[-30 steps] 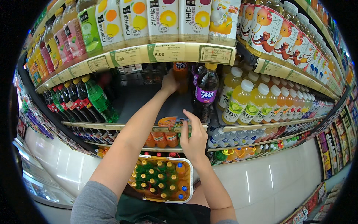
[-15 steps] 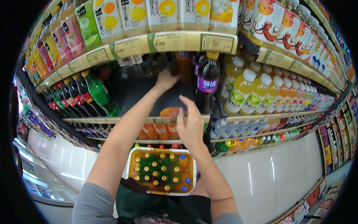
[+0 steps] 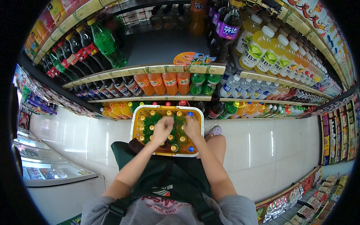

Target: The person sits on the floor in a beverage aisle and restocks shelves by taking bottles from a basket on their lap. They place various sodas and juices onto the shelf one by one, organizing them by type and color.

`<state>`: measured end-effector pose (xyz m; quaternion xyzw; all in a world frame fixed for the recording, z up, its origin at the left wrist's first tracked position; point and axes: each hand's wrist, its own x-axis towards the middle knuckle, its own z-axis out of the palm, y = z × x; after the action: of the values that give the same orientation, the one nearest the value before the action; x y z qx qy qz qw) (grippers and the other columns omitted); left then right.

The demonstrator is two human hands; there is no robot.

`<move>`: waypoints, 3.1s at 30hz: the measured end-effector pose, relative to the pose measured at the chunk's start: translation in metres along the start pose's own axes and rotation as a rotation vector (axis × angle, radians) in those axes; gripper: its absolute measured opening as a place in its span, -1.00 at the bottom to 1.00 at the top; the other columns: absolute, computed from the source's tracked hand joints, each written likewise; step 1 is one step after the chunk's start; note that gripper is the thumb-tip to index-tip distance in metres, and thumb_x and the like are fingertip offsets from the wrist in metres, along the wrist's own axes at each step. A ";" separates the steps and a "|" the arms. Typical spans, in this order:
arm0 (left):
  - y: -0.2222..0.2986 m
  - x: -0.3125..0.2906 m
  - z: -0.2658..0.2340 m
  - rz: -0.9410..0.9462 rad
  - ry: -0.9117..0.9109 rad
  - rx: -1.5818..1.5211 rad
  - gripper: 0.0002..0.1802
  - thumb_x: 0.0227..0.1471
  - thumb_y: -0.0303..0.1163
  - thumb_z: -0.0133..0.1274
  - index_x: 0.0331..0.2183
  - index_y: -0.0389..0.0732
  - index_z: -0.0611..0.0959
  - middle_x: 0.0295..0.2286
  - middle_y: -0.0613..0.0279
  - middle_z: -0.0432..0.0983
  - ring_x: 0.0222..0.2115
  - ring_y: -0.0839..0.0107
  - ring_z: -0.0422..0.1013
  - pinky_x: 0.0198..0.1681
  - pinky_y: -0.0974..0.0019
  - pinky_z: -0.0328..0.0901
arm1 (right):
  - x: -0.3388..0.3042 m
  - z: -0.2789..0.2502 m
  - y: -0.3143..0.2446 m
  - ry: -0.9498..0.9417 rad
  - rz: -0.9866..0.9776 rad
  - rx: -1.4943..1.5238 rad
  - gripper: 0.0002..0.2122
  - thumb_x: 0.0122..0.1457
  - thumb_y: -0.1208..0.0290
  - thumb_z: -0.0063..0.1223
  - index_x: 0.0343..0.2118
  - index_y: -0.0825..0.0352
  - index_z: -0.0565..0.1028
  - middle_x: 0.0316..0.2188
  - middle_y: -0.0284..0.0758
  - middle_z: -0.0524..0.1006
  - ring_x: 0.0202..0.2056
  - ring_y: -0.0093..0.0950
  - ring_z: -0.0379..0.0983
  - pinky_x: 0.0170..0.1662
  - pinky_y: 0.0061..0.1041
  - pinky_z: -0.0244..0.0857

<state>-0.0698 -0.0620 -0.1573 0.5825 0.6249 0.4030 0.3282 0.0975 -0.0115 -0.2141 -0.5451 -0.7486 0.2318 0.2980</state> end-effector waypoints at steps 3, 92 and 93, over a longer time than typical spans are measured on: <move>-0.055 -0.061 0.022 -0.147 -0.031 -0.063 -0.79 -0.04 -0.54 0.04 -0.27 -0.29 0.60 -0.43 0.09 0.59 -0.42 0.28 0.55 -0.35 0.29 0.41 | -0.036 0.020 0.025 -0.419 0.365 -0.324 -0.75 0.04 0.43 0.04 -0.18 0.34 0.48 -0.22 0.02 0.52 -0.20 -0.06 0.50 -0.13 -0.13 0.39; 0.171 0.324 -0.038 0.320 0.152 0.252 -0.29 -0.14 -0.05 0.26 -0.06 -0.38 0.52 -0.17 -0.18 0.52 -0.10 -0.02 0.44 -0.03 0.17 0.33 | 0.104 -0.184 -0.122 0.290 -0.222 0.327 -0.72 0.03 0.60 0.14 -0.14 0.37 0.48 -0.19 -0.23 0.51 -0.37 -0.49 0.46 -0.38 -0.56 0.34; 0.181 0.307 -0.040 0.288 0.132 0.223 -0.33 -0.12 -0.11 0.25 -0.07 -0.39 0.52 -0.17 -0.18 0.52 -0.10 0.01 0.45 -0.04 0.20 0.34 | 0.100 -0.182 -0.109 0.296 -0.195 0.322 -0.73 0.04 0.60 0.13 -0.15 0.38 0.49 -0.21 -0.23 0.51 -0.40 -0.49 0.46 -0.40 -0.56 0.33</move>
<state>-0.0542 0.2373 0.0395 0.6710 0.5961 0.4114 0.1586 0.1278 0.0553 0.0082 -0.4434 -0.6993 0.2360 0.5086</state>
